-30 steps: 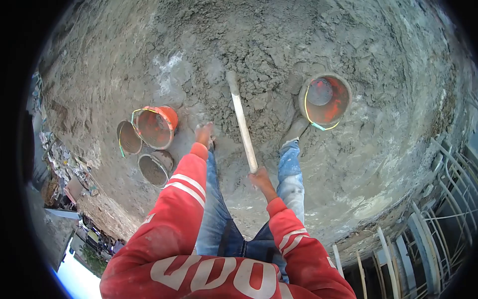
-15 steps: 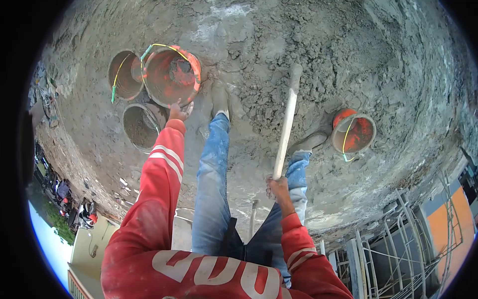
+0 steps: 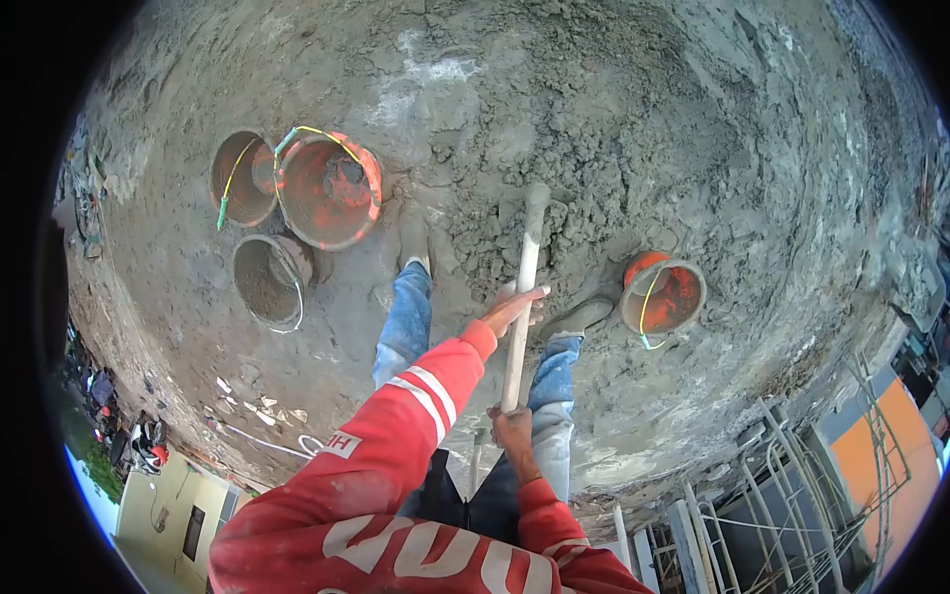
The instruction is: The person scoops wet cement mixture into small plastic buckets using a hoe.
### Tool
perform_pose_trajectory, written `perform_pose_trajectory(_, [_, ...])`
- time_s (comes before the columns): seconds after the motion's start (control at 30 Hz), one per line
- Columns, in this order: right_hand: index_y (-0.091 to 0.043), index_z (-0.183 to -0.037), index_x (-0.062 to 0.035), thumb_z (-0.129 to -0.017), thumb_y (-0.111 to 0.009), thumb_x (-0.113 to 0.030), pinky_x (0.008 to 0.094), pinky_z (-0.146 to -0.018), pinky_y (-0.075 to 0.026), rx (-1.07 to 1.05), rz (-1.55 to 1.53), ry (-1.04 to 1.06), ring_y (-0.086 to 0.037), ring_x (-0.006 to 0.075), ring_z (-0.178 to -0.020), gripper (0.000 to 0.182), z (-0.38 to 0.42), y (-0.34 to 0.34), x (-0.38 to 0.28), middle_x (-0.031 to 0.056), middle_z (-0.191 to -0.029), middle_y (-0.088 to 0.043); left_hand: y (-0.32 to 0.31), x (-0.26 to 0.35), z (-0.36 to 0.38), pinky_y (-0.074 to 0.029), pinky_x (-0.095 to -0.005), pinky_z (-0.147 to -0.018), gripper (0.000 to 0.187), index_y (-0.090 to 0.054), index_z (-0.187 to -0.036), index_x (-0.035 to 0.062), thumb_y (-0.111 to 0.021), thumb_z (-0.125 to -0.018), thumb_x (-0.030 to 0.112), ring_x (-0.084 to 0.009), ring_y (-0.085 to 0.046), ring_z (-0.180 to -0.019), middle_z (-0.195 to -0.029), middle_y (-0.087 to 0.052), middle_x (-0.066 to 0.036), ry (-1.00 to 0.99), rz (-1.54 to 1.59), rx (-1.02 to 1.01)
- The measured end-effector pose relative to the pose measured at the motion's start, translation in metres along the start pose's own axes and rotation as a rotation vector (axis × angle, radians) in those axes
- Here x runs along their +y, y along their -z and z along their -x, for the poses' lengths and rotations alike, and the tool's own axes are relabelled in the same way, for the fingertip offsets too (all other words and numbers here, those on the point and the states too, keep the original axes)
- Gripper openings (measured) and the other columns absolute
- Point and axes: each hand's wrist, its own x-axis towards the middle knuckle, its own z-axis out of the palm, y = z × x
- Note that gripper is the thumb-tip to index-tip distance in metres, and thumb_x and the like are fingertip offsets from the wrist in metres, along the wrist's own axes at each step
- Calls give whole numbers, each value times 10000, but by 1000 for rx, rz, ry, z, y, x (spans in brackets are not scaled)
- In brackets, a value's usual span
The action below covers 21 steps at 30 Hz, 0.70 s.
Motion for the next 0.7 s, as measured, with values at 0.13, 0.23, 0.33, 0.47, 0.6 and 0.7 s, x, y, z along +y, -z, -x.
perform_pose_trajectory(0.13, [-595,-839,-3,-775,-661,-109,325,-398,-438,44,271,-2,-574,187,-452,140,37,8,40,87,-594,-584,-9,-40,31,-420,-282,-415,373,-549,-865,36,-796,-736,284,-133,-523,-460,-608,-549,-21,36,-152,347])
perform_pose_trajectory(0.23, [-611,-880,35,-763,-652,-104,396,-515,-486,183,557,413,-651,303,-577,186,21,-10,68,196,-654,-632,10,-11,54,-388,-278,-380,329,-526,-823,36,-782,-753,230,-118,-478,-410,-549,-510,-3,-66,-185,460])
perform_pose_trajectory(0.33, [-616,-898,69,-748,-640,-104,460,-656,-499,132,484,433,-650,416,-748,230,-2,-47,-7,280,-737,-629,41,59,55,-374,-272,-376,298,-484,-831,48,-750,-784,175,-100,-460,-413,-551,-487,1,-282,-99,473])
perform_pose_trajectory(0.47, [-584,-963,83,-743,-636,-90,498,-717,-506,86,464,765,-617,474,-807,285,-72,-126,-152,305,-808,-629,92,231,34,-419,-282,-404,274,-494,-839,15,-720,-796,164,-120,-536,-462,-596,-544,-33,-671,-206,500])
perform_pose_trajectory(0.6, [-569,-1028,73,-726,-685,-155,474,-798,-501,91,474,1016,-619,448,-900,396,-130,-207,-286,285,-900,-634,147,358,-28,-489,-310,-452,345,-501,-957,-40,-725,-801,172,-164,-587,-484,-653,-586,-87,-928,-290,645])
perform_pose_trajectory(0.7, [-584,-965,58,-721,-682,-181,468,-789,-503,75,533,916,-621,434,-913,356,-132,-225,-300,275,-931,-636,173,371,-62,-524,-341,-524,382,-512,-975,-75,-719,-796,192,-212,-619,-513,-687,-615,-122,-807,-417,716])
